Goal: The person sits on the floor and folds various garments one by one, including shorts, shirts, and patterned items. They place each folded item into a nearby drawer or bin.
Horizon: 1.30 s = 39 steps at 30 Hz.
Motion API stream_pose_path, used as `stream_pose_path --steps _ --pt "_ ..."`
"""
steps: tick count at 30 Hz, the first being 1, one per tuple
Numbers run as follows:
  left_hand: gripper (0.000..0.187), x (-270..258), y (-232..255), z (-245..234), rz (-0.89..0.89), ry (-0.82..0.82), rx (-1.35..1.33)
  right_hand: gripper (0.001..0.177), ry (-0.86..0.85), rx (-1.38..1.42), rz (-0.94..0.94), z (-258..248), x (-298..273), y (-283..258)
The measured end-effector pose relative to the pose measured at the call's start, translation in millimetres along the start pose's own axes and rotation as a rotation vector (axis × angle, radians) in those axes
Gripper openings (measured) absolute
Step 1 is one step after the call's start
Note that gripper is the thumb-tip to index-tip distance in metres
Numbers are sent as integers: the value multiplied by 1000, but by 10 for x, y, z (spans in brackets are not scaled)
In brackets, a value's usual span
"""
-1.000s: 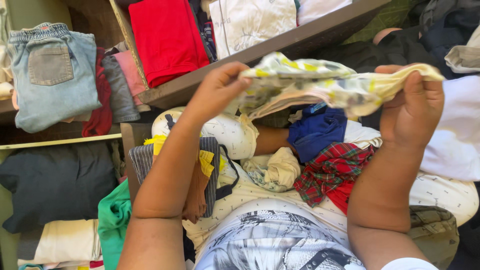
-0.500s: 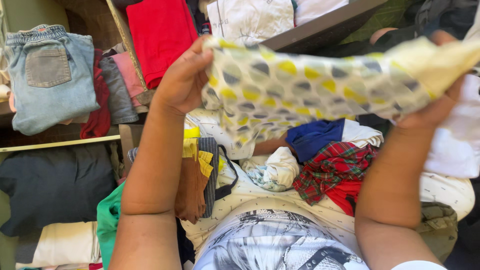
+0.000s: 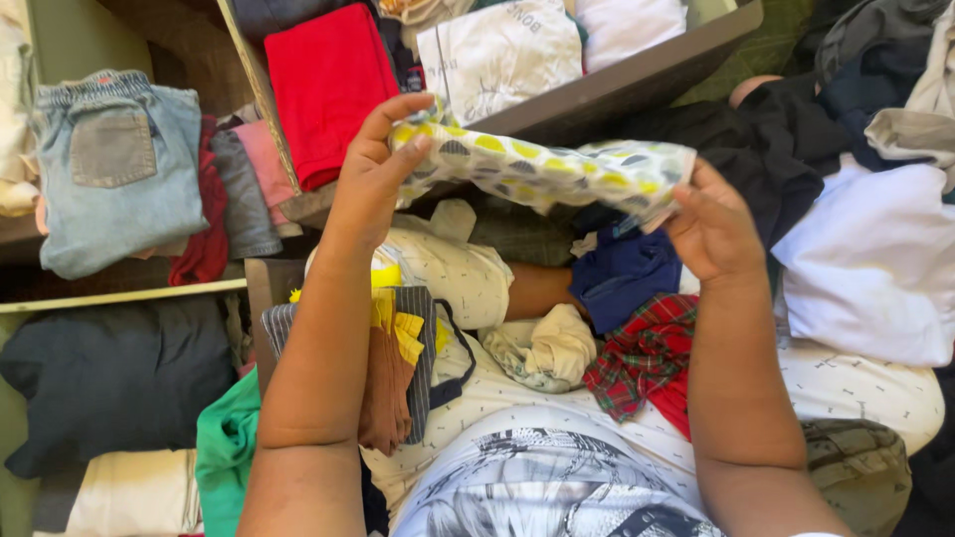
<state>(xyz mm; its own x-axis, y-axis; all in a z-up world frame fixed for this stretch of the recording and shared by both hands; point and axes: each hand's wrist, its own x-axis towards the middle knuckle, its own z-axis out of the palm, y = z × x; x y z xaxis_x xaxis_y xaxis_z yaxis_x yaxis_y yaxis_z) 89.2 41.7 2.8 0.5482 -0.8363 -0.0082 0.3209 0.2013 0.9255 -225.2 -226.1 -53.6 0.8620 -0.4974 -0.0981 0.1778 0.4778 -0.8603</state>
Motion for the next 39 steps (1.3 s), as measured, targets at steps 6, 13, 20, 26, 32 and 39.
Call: stream_pose_path --steps 6,13,20,26,32,39 --pt "31 -79 -304 204 244 192 87 95 271 -85 -296 222 -193 -130" --pt "47 -195 -279 251 261 168 -21 121 72 -184 -170 483 -266 -159" --pt "47 -316 163 214 245 116 607 75 178 -939 -259 529 -253 -275" --pt "27 -508 433 441 413 133 1351 28 333 -1312 -307 445 -214 -316" --pt "23 -605 665 327 353 -192 1079 20 166 -801 -361 102 -288 -510" --pt "36 -338 249 99 -138 -313 -399 22 147 -61 -276 -237 -474 -545"
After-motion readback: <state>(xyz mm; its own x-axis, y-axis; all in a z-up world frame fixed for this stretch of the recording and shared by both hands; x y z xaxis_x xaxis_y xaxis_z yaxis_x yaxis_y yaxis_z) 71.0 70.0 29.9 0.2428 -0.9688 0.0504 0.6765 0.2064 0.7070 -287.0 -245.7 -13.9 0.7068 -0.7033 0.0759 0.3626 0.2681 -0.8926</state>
